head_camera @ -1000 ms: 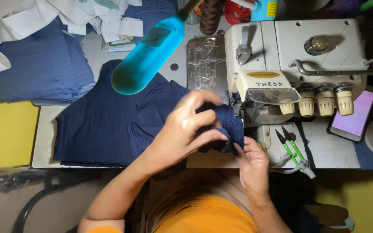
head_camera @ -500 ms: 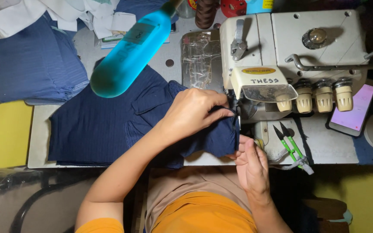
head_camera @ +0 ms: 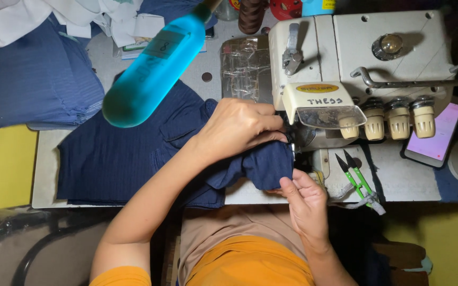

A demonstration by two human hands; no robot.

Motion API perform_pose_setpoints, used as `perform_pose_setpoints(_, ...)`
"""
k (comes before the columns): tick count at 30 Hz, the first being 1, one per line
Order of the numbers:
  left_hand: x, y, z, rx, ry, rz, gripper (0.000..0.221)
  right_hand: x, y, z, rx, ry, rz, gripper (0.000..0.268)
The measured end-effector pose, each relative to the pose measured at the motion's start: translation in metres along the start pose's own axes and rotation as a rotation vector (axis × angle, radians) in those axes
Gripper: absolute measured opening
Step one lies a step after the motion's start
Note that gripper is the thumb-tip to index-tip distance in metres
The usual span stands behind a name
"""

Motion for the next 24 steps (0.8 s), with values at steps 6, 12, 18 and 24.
perform_pose_setpoints(6,-0.003,-0.001,0.010,0.032,0.074,0.117,0.021,0.008,-0.006,0.004,-0.041,-0.013,0.126,0.016)
perform_pose_setpoints(12,-0.014,-0.005,0.012,-0.072,0.000,0.244,0.012,0.012,0.003,0.014,-0.086,-0.010,0.237,0.026)
perform_pose_setpoints(18,-0.004,-0.001,0.010,0.005,0.044,0.039,0.018,0.015,-0.001,0.022,-0.229,0.052,0.249,0.045)
perform_pose_setpoints(24,-0.011,0.026,0.010,0.167,0.165,-0.247,0.009,0.009,0.002,0.025,-0.389,0.030,0.307,0.047)
Point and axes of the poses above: each hand's wrist, its own z-axis away from the middle knuckle, its own x-axis out of the palm, y = z × x, the point moved 3 cm from there along -z, towards the middle knuckle, and after that the axes turned 11 degrees about y, right-handed, at the moved point
